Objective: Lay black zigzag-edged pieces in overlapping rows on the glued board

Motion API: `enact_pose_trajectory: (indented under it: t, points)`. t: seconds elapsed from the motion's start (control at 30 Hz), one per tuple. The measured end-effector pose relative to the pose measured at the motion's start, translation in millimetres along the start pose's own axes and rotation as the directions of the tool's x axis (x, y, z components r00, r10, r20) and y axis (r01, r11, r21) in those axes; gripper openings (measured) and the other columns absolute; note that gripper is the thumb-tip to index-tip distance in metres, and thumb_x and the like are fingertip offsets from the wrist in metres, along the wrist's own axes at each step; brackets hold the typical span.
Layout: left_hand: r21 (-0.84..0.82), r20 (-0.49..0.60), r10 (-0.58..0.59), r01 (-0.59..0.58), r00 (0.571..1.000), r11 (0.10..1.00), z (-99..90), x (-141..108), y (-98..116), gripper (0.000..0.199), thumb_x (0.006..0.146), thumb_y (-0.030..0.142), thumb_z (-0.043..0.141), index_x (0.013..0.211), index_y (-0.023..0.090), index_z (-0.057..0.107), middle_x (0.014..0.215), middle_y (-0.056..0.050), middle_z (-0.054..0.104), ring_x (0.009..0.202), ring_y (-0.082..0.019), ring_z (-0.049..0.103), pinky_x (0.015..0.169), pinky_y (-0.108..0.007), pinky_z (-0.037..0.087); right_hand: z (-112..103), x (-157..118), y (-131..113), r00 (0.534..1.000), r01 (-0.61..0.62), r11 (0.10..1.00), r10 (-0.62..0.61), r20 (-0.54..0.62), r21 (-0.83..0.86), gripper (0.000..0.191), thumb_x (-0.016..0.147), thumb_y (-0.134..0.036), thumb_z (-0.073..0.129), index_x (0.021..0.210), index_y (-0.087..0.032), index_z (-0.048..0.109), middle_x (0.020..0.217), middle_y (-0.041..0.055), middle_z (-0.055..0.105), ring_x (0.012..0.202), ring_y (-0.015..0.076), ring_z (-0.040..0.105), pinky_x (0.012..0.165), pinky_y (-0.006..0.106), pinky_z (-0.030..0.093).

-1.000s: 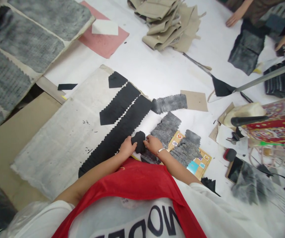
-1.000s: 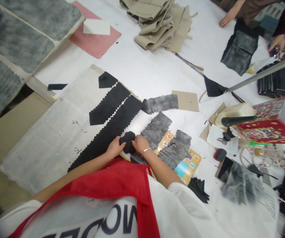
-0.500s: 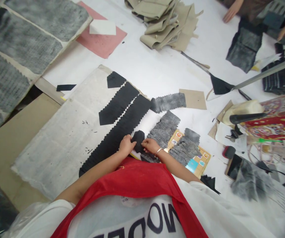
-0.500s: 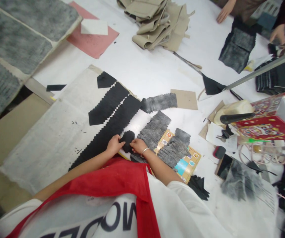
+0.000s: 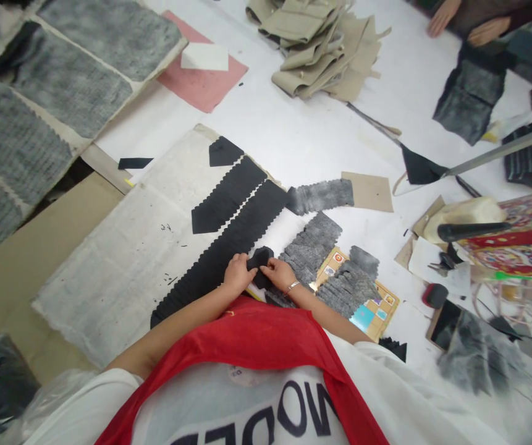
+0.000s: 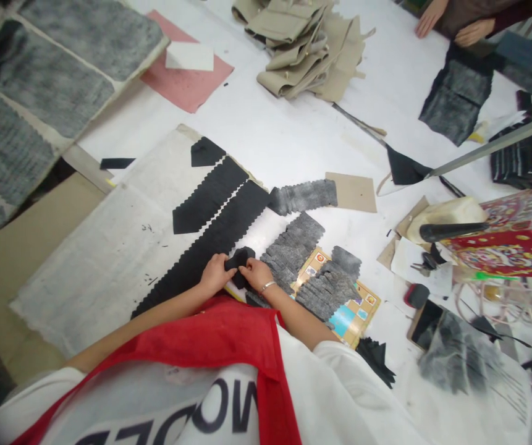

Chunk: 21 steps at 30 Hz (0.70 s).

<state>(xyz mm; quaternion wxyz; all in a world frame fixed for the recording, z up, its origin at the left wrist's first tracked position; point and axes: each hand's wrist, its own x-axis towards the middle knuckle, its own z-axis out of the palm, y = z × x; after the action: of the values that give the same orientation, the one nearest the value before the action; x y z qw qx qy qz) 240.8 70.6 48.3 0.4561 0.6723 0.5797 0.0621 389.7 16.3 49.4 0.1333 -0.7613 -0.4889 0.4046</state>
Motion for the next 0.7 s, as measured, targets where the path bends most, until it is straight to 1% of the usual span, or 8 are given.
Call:
enact_pose_trajectory:
  t: [0.13,0.2,0.27,0.33,0.43,0.5,0.6,0.7]
  points:
    - [-0.248,-0.040,0.094,-0.101,0.995,0.963,-19.9,-6.4,11.9,0.050,0.062,0.019,0.070,0.110,0.020,0.056,0.122,-0.012,0.051,0.118,-0.029,0.045,0.099,-0.041,0.035,-26.3,-4.0,-11.4,0.987,0.142,0.987,-0.147,0.059,0.081,0.023,0.080,-0.038,0.052,0.067,-0.018,0.053,0.060,-0.0030,0.051,0.059,0.0108,0.046,0.058,0.023,0.035]
    - [-0.513,0.080,0.080,-0.028,0.994,0.858,-30.4,-7.9,17.5,0.053,0.064,0.024,0.069,0.115,0.019,0.053,0.118,-0.012,0.056,0.109,-0.026,0.053,0.091,-0.041,0.042,-40.6,-4.8,-20.5,0.967,0.153,0.947,-0.202,0.153,0.283,0.026,0.083,-0.043,0.047,0.082,-0.018,0.055,0.065,-0.0021,0.055,0.058,0.0116,0.050,0.058,0.023,0.038]
    - [-0.706,0.233,0.057,0.128,0.971,0.696,-38.6,-6.9,20.9,0.048,0.068,0.031,0.066,0.113,0.017,0.054,0.102,-0.009,0.062,0.092,-0.023,0.061,0.080,-0.040,0.049,-50.8,-2.9,-33.1,0.940,0.124,0.909,-0.236,0.245,0.397,0.029,0.086,-0.044,0.043,0.095,-0.018,0.053,0.069,-0.0013,0.058,0.056,0.0121,0.053,0.055,0.024,0.040]
    - [-0.780,0.276,0.021,0.212,0.961,0.589,-45.1,-3.6,21.6,0.041,0.068,0.034,0.067,0.103,0.016,0.057,0.085,-0.005,0.064,0.076,-0.019,0.063,0.071,-0.037,0.052,-54.7,2.7,-48.4,0.939,0.155,0.935,-0.239,0.246,0.318,0.025,0.087,-0.040,0.042,0.096,-0.018,0.051,0.067,-0.0010,0.058,0.053,0.0124,0.053,0.054,0.024,0.039]
    - [-0.827,0.163,-0.067,0.173,0.984,0.534,-56.6,2.7,18.5,0.033,0.062,0.030,0.073,0.088,0.015,0.058,0.072,-0.001,0.062,0.063,-0.015,0.061,0.064,-0.033,0.053,-50.4,18.9,-72.3,0.956,0.279,0.960,-0.278,0.089,0.006,0.014,0.085,-0.032,0.047,0.084,-0.019,0.049,0.061,-0.0013,0.054,0.055,0.0129,0.050,0.056,0.024,0.035]
    - [-0.887,0.110,-0.080,0.134,0.991,0.442,-67.8,5.9,14.1,0.032,0.062,0.028,0.074,0.087,0.015,0.058,0.074,-0.002,0.064,0.065,-0.016,0.062,0.065,-0.033,0.053,-44.6,33.5,-86.0,0.937,0.348,0.934,-0.346,0.041,-0.077,0.017,0.086,-0.034,0.047,0.076,-0.020,0.047,0.060,-0.0022,0.051,0.056,0.0124,0.048,0.056,0.024,0.033]
    - [-0.954,0.137,-0.039,0.142,0.990,0.262,-86.3,9.6,5.0,0.035,0.063,0.024,0.074,0.093,0.014,0.060,0.084,-0.006,0.067,0.073,-0.017,0.065,0.071,-0.034,0.054,-37.2,54.0,-104.4,0.902,0.419,0.908,-0.413,0.127,-0.025,0.031,0.089,-0.042,0.043,0.067,-0.020,0.042,0.059,-0.0031,0.049,0.056,0.0114,0.047,0.054,0.022,0.032]
    - [-0.961,0.148,-0.065,0.159,0.987,0.228,-98.9,15.2,-5.1,0.033,0.064,0.024,0.074,0.093,0.013,0.063,0.087,-0.007,0.068,0.075,-0.017,0.065,0.073,-0.034,0.053,-29.3,63.9,-123.7,0.895,0.445,0.880,-0.429,0.125,-0.165,0.029,0.088,-0.041,0.046,0.068,-0.020,0.046,0.063,-0.0004,0.054,0.061,0.0134,0.051,0.056,0.023,0.033]
